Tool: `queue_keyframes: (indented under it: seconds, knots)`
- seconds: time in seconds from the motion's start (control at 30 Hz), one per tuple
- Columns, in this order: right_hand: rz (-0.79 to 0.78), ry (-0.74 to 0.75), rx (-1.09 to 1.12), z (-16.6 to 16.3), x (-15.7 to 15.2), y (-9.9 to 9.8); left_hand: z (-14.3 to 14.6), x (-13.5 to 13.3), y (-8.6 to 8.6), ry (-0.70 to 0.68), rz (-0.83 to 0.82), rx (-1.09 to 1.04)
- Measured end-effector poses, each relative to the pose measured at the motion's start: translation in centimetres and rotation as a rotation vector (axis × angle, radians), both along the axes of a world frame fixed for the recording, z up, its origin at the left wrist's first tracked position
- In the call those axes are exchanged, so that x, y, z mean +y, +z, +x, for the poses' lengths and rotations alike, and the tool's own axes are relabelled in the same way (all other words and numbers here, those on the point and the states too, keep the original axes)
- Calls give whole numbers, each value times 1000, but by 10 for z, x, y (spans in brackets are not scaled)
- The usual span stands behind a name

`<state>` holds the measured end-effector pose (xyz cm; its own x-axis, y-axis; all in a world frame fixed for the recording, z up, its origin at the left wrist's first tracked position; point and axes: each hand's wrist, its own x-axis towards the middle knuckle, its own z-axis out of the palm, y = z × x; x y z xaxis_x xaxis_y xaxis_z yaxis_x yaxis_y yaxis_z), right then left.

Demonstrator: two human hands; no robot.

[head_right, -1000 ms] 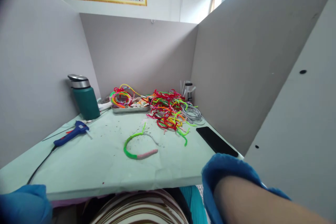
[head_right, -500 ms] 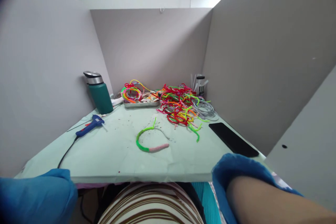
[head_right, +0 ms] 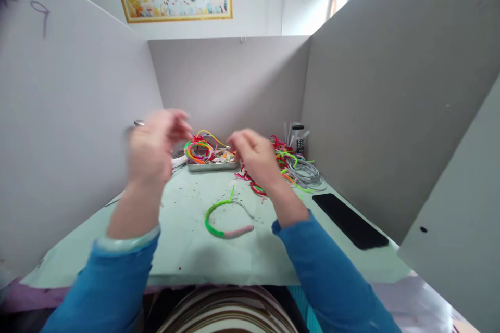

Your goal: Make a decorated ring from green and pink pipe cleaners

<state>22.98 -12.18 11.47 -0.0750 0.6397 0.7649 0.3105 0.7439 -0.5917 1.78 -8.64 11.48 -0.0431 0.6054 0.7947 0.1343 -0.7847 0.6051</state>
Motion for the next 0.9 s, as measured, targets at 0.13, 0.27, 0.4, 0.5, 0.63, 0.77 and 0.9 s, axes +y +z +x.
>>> queue_keyframes:
  seconds: [0.13, 0.27, 0.4, 0.5, 0.63, 0.77, 0.9]
  knots:
    - [-460, -72, -667, -10, 69, -67, 37, 32, -35, 287, -495, 824]
    - [-445, -93, -828, -7, 83, -122, 45, 54, -99, 279, -631, 1164]
    - [-368, -172, -803, -10, 78, -134, 42, 53, -123, 232, -576, 1143]
    - [-312, -214, -756, -13, 79, -133, 42, 52, -123, 235, -524, 1095]
    - [-270, -270, -637, -13, 83, -134, 43, 54, -122, 259, -505, 927]
    - [-257, -241, -503, -13, 86, -136, 44, 56, -124, 250, -550, 813]
    - [-257, -193, -411, -13, 90, -141, 42, 58, -127, 302, -553, 746]
